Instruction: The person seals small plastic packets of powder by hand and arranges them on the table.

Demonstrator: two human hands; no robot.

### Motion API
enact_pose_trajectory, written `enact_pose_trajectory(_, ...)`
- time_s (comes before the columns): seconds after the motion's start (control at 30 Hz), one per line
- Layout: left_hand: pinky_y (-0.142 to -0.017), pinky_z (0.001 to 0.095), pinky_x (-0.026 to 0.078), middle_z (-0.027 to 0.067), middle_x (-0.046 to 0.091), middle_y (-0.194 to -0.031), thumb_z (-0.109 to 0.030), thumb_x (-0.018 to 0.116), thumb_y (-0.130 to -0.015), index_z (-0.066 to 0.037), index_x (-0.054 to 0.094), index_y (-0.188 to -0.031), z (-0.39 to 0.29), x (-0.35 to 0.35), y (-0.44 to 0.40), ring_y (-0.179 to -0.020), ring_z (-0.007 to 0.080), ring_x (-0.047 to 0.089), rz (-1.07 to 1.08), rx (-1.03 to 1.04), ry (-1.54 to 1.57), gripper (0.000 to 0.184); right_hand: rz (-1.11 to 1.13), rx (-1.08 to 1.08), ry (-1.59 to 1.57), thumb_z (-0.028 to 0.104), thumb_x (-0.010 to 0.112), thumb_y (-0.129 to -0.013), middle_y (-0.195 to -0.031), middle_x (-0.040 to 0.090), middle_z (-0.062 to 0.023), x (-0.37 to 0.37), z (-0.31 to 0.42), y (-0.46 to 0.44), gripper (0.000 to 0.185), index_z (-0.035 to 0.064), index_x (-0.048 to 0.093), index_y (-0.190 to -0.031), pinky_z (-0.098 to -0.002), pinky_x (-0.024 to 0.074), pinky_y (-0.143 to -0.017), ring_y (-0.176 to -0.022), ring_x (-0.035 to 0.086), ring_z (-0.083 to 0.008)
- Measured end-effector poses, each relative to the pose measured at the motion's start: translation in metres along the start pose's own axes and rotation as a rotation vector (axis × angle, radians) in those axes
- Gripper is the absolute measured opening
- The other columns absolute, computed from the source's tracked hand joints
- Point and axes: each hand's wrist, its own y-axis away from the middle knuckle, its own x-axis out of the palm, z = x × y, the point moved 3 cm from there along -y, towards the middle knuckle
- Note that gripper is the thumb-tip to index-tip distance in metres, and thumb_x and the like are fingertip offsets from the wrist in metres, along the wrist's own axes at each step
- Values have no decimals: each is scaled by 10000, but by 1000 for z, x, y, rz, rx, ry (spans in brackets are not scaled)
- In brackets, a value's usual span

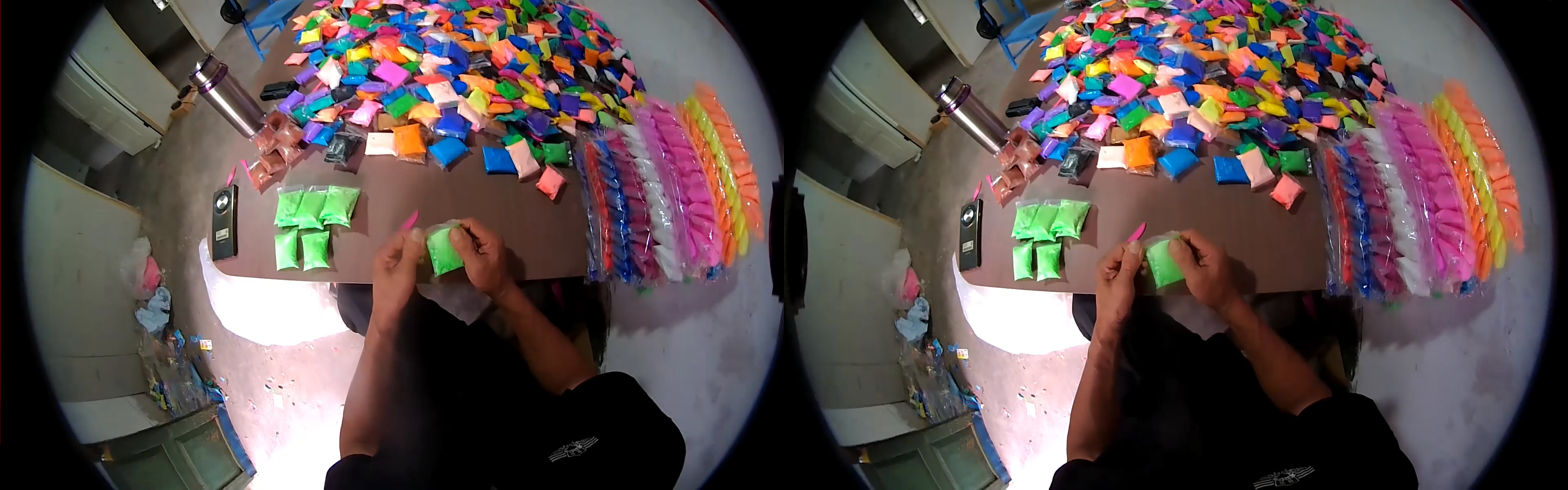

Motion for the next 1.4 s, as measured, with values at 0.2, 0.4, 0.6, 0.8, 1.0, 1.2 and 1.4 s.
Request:
enact_pose_trajectory(0.2,-631,208,320,-94,487,-759,-209,617,-1061,-66,593,-796,6,0,-1,-712,20,394,-5,96,-52,301,-7,-19,39,185,609,-1040,-756,600,2,1,-7,0,209,-13,667,-1006,-264,450,-633,-714,519,-48)
enact_pose_trajectory(0.4,-638,211,336,-92,495,-765,-198,628,-1055,-56,610,-821,5,0,-1,-724,20,413,27,94,-73,274,11,-41,23,183,625,-1026,-765,628,-22,-1,-6,0,200,-11,672,-1014,-268,469,-647,-708,549,-66)
enact_pose_trajectory(0.6,-665,217,448,-38,640,-814,-190,668,-1025,-23,686,-910,12,1,-1,-760,37,562,23,80,-71,204,3,20,197,251,663,-996,-892,724,-107,-2,-1,2,239,24,702,-1061,-327,537,-730,-813,700,-167)
enact_pose_trajectory(0.8,-683,205,425,-41,636,-828,-182,669,-1026,-23,685,-936,18,-6,2,-763,32,537,-41,98,4,184,83,28,278,283,674,-989,-889,721,-116,2,16,2,264,30,700,-1062,-338,541,-726,-794,704,-203)
enact_pose_trajectory(1.0,-714,200,404,-46,624,-846,-186,662,-1037,-30,673,-922,-1,7,4,-789,29,509,-49,77,-31,195,78,-119,127,246,673,-991,-863,689,-123,2,8,2,234,21,691,-1055,-358,522,-686,-739,675,-218)
enact_pose_trajectory(1.2,-727,213,446,-12,671,-874,-174,659,-1029,-19,700,-995,8,-5,2,-805,47,572,-2,130,46,164,123,-93,332,192,700,-957,-860,660,-82,2,21,3,214,17,687,-1080,-319,494,-647,-723,614,-135)
enact_pose_trajectory(1.4,-749,217,446,-18,667,-875,-207,680,-1024,-23,702,-996,2,0,2,-808,45,561,-66,104,12,188,122,-95,214,287,712,-950,-886,703,-158,0,21,2,256,51,699,-1046,-403,530,-706,-783,694,-321)
